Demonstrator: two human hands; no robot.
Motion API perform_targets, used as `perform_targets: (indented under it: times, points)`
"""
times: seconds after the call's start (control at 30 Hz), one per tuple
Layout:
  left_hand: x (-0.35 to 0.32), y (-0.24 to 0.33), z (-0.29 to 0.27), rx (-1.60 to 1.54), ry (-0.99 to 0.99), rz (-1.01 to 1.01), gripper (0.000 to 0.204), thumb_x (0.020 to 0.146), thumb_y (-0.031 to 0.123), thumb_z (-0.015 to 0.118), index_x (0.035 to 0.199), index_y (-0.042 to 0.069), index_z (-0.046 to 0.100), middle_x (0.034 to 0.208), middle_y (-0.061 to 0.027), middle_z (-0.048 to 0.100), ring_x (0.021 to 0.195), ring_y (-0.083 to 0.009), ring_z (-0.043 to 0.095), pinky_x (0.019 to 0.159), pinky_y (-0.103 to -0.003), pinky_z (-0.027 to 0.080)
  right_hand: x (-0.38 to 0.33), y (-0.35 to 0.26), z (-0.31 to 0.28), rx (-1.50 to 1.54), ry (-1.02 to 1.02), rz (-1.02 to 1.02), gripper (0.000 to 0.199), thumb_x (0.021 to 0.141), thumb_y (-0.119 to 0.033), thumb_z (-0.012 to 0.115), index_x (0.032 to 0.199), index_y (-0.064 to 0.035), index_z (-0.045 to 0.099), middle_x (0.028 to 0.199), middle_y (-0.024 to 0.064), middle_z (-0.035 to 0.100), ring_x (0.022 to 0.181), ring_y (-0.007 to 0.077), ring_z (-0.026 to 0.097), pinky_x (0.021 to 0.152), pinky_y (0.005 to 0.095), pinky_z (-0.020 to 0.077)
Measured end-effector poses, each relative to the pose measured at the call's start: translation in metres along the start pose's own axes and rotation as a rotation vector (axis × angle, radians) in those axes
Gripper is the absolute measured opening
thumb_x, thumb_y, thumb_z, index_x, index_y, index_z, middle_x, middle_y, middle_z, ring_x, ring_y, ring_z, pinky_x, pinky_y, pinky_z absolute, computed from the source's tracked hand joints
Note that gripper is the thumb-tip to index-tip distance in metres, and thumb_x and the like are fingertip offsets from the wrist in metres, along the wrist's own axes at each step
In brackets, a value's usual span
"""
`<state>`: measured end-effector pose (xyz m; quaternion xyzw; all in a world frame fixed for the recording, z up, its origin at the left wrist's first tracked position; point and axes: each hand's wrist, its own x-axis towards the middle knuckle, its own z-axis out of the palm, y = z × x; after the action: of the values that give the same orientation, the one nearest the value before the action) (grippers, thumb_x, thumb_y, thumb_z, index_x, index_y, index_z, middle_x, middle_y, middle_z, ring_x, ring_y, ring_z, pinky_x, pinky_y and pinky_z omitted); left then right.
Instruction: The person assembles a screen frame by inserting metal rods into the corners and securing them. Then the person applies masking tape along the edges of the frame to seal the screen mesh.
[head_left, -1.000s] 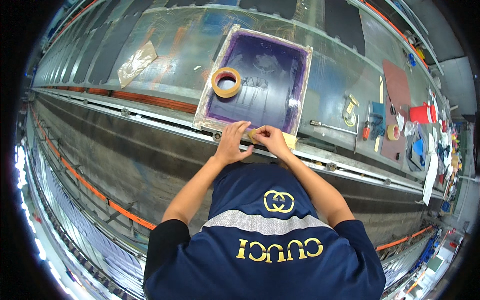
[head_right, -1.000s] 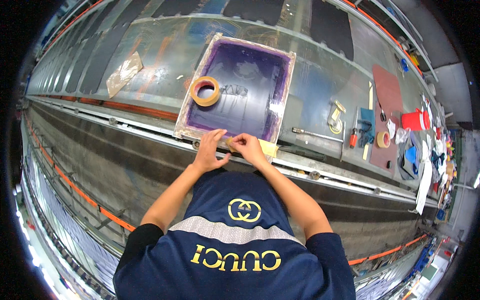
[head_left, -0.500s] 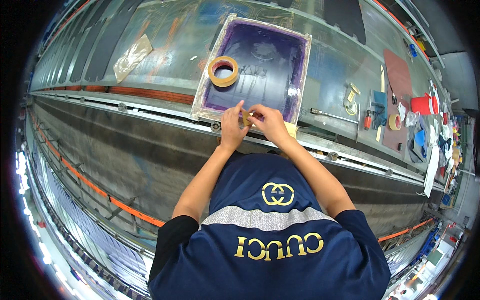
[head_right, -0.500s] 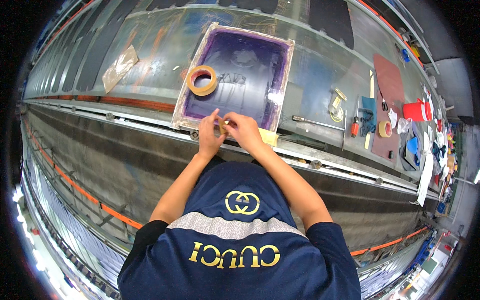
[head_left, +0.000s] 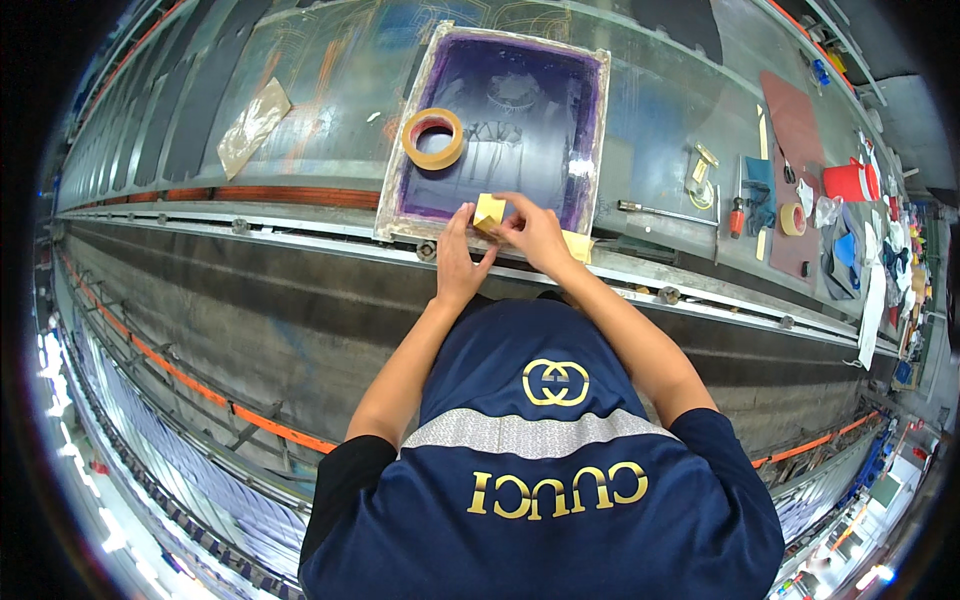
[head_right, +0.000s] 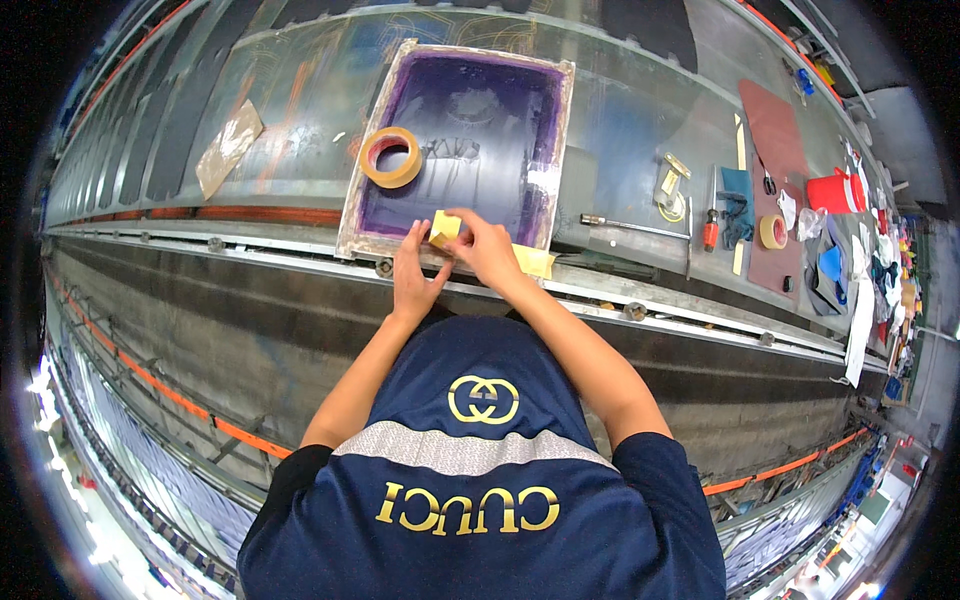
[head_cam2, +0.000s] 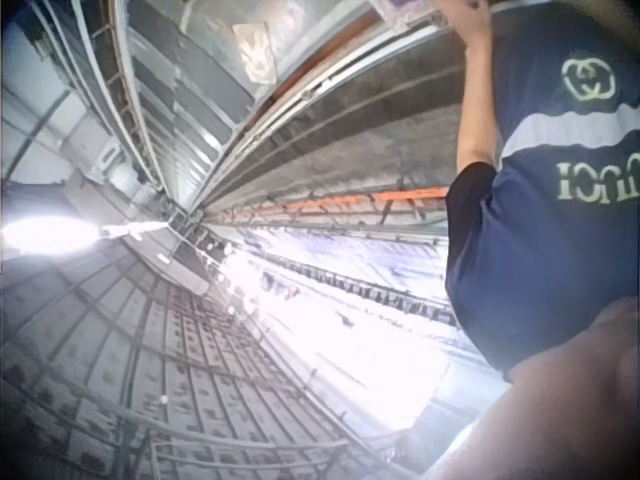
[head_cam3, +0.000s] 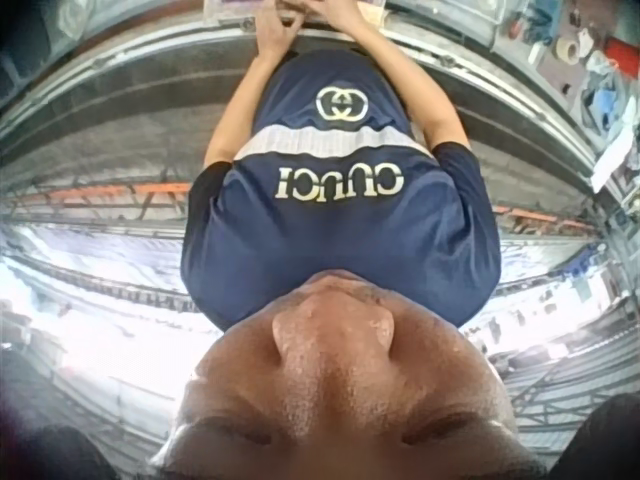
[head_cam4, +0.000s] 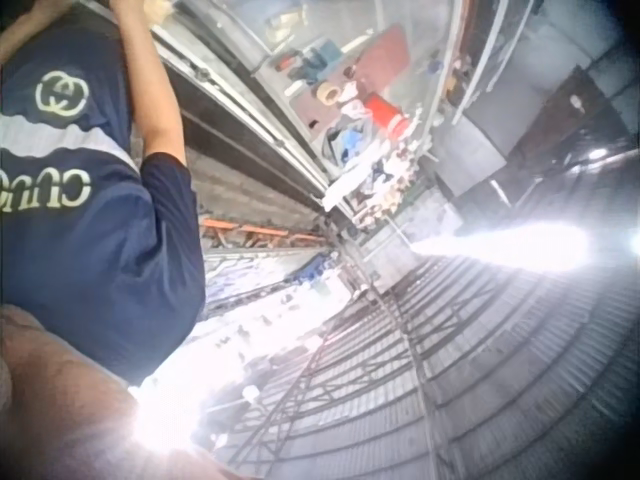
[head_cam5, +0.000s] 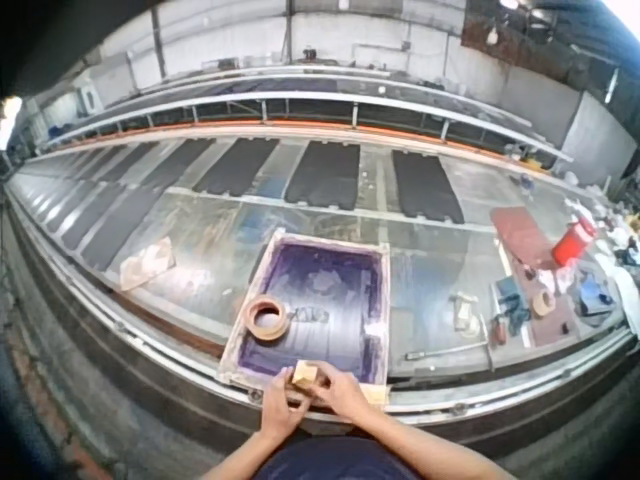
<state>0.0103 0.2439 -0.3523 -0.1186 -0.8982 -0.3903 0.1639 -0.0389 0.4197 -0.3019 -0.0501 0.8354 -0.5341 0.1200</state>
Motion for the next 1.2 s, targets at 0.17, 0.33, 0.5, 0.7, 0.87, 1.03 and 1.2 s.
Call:
perform_targets:
  times: [0.17, 0.33, 0.5, 0.7, 0.87, 1.03, 1.2]
  points:
    - [-0.001, 0.001, 0.001, -0.006, 0.039, -0.004, 0.098, 0.071, 0.014, 0.088, 0.151, -0.001, 0.033, 0.131, -0.0169, 0.057, 0.12, -0.0353, 0.054, 0.104, -0.047, 0.041, 0.015, 0.001, 0.005, 0.08, -0.008, 0.175, 0.068, 0.075, -0.022, 0.088, 0.134, -0.0094, 0.056, 0.077, 0.0096, 0.074, 0.074, 0.0197, 0.073, 0.071, 0.0343, 0.0549]
    - [0.005, -0.001, 0.009, 0.042, 0.005, -0.107, 0.1, 0.072, 0.023, 0.088, 0.152, 0.002, 0.033, 0.127, -0.0171, 0.056, 0.118, -0.0361, 0.053, 0.104, -0.048, 0.039, 0.03, 0.016, 0.01, 0.054, -0.019, 0.25, 0.073, 0.072, -0.024, 0.088, 0.135, -0.0091, 0.055, 0.083, 0.011, 0.075, 0.081, 0.0227, 0.074, 0.076, 0.0369, 0.056]
    - [0.007, -0.004, 0.003, 0.111, -0.016, -0.041, 0.096, 0.076, 0.03, 0.087, 0.151, 0.001, 0.034, 0.138, -0.0178, 0.052, 0.124, -0.0363, 0.052, 0.106, -0.047, 0.038, 0.034, 0.006, -0.002, -0.12, 0.028, 0.238, 0.076, 0.07, -0.023, 0.088, 0.136, -0.0093, 0.054, 0.085, 0.0114, 0.075, 0.085, 0.0279, 0.074, 0.081, 0.0397, 0.0553]
    - [0.003, -0.006, -0.021, 0.255, -0.268, 0.241, 0.094, 0.082, 0.045, 0.079, 0.153, 0.003, 0.034, 0.161, -0.0174, 0.034, 0.149, -0.0325, 0.033, 0.12, -0.053, 0.021, 0.045, 0.016, -0.006, -0.128, 0.039, 0.242, 0.077, 0.07, -0.022, 0.087, 0.138, -0.0094, 0.053, 0.085, 0.0116, 0.075, 0.086, 0.0295, 0.074, 0.082, 0.0414, 0.0549]
    - [0.005, -0.011, -0.026, 0.338, -0.427, 0.288, 0.097, 0.085, 0.054, 0.071, 0.156, 0.003, 0.031, 0.165, -0.0162, 0.028, 0.154, -0.0291, 0.024, 0.122, -0.06, 0.01, 0.047, 0.012, -0.006, -0.158, 0.037, 0.244, 0.076, 0.07, -0.022, 0.087, 0.138, -0.0094, 0.054, 0.086, 0.0114, 0.075, 0.087, 0.0302, 0.074, 0.082, 0.0415, 0.0548]
    - [0.009, -0.015, -0.024, 0.374, -0.468, 0.299, 0.097, 0.086, 0.057, 0.068, 0.157, 0.003, 0.029, 0.165, -0.0154, 0.027, 0.154, -0.0281, 0.023, 0.121, -0.064, 0.008, 0.047, 0.013, -0.007, -0.152, 0.046, 0.221, 0.074, 0.07, -0.023, 0.087, 0.136, -0.0098, 0.055, 0.085, 0.0103, 0.075, 0.088, 0.0306, 0.073, 0.082, 0.0425, 0.0549]
    - [0.01, -0.015, -0.022, 0.405, -0.487, 0.304, 0.096, 0.087, 0.059, 0.065, 0.158, 0.004, 0.028, 0.165, -0.0141, 0.027, 0.154, -0.0274, 0.022, 0.121, -0.065, 0.008, 0.046, 0.019, -0.006, -0.145, 0.046, 0.205, 0.072, 0.07, -0.024, 0.086, 0.134, -0.011, 0.055, 0.084, 0.0096, 0.075, 0.087, 0.0306, 0.073, 0.08, 0.0427, 0.0552]
